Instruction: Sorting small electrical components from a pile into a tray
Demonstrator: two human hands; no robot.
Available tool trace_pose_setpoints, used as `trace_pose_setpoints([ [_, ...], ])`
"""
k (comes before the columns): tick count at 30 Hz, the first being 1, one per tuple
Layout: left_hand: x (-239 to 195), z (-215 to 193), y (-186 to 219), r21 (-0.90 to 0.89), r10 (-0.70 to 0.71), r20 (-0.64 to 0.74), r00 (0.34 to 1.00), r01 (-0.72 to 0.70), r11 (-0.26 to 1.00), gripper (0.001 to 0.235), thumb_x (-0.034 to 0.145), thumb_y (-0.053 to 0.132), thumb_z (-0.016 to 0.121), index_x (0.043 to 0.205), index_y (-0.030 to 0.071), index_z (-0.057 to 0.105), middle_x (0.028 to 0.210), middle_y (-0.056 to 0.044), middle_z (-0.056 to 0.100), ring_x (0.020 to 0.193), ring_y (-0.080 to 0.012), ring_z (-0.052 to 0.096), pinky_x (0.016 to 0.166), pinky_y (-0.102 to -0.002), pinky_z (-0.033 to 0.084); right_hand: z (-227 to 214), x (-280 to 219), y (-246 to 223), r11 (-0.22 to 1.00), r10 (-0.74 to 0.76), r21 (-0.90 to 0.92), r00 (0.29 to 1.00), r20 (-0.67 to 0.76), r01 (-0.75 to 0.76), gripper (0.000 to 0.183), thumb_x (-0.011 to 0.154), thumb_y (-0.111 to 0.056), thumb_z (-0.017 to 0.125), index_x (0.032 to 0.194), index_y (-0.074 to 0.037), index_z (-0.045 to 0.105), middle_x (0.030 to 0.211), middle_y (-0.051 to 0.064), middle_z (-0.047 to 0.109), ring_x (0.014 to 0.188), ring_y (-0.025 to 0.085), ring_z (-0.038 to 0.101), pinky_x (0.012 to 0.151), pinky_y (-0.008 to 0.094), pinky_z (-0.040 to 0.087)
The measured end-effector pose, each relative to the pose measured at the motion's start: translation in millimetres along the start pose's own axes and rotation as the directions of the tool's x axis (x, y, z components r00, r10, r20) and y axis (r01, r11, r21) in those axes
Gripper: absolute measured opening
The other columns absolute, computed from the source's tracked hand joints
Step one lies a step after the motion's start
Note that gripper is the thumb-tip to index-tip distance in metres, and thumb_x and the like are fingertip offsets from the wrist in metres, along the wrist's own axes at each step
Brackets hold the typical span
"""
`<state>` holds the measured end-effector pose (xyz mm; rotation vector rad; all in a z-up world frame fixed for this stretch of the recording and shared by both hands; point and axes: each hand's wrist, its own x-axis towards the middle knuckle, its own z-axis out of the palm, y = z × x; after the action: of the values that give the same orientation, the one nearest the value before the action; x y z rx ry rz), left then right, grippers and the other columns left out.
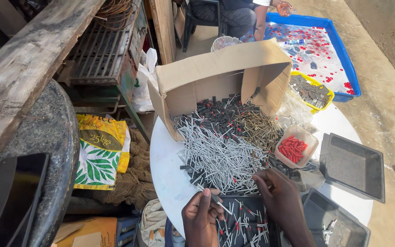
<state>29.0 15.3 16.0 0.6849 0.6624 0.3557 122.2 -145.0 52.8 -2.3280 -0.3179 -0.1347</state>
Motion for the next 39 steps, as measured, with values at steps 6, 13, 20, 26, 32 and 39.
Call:
trace_pose_setpoints([
  [6,-4,9,3,-0.043,-0.025,0.019,1.000,0.026,0.999,0.037,0.098,0.019,0.064,0.102,-0.016,0.077,0.059,-0.021,0.062,0.051,-0.0235,0.058,0.045,-0.035,0.046,-15,-45,-21,0.998,-0.053,0.011,0.983,-0.173,0.056,0.007,0.089,-0.019,0.073,0.084,-0.015,0.076,0.078,-0.007,0.072,0.059,0.007,0.058,0.061,0.022,0.048],
  [13,-11,13,1,-0.020,0.003,0.046,0.999,-0.002,1.000,0.038,0.096,0.019,0.066,0.099,-0.017,0.076,0.058,-0.021,0.063,0.050,-0.0230,0.060,0.047,-0.033,0.050,-28,-78,-72,0.968,-0.155,0.164,0.964,-0.218,0.193,0.010,0.084,-0.012,0.074,0.075,-0.011,0.075,0.065,-0.002,0.068,0.053,0.006,0.051,0.052,0.019,0.040],
  [20,-17,14,-2,0.008,0.026,0.066,0.998,-0.026,1.000,0.037,0.096,0.019,0.065,0.097,-0.017,0.076,0.060,-0.022,0.064,0.049,-0.0239,0.061,0.047,-0.034,0.051,-11,-84,-74,0.968,-0.096,0.202,0.964,-0.248,0.148,0.010,0.084,-0.012,0.074,0.074,-0.012,0.075,0.064,-0.004,0.065,0.049,0.004,0.045,0.049,0.019,0.036],
  [26,-9,4,-11,-0.018,0.085,0.051,0.995,-0.084,0.996,0.037,0.096,0.017,0.066,0.096,-0.019,0.076,0.059,-0.020,0.062,0.047,-0.0239,0.058,0.044,-0.034,0.048,25,-85,-6,0.872,0.044,0.489,0.999,-0.031,-0.024,0.004,0.080,-0.009,0.082,0.077,-0.008,0.085,0.060,-0.003,0.067,0.047,0.004,0.048,0.044,0.020,0.038],
  [32,-6,-7,-10,-0.052,0.109,0.076,0.991,-0.105,0.993,0.034,0.095,0.015,0.067,0.093,-0.018,0.074,0.066,-0.023,0.065,0.048,-0.0260,0.059,0.046,-0.035,0.048,15,-87,-39,0.904,0.036,0.425,0.999,0.025,-0.044,0.009,0.080,-0.014,0.082,0.083,-0.010,0.090,0.066,0.000,0.075,0.051,0.006,0.056,0.047,0.026,0.043],
  [39,-7,-8,0,-0.043,0.081,0.165,0.983,-0.075,0.996,0.034,0.094,0.016,0.067,0.095,-0.017,0.074,0.073,-0.025,0.071,0.052,-0.0238,0.064,0.049,-0.035,0.052,7,-81,-68,0.931,-0.225,0.243,0.954,-0.201,0.271,0.003,0.081,-0.011,0.077,0.079,-0.011,0.080,0.066,-0.001,0.073,0.055,0.005,0.060,0.053,0.020,0.044],
])
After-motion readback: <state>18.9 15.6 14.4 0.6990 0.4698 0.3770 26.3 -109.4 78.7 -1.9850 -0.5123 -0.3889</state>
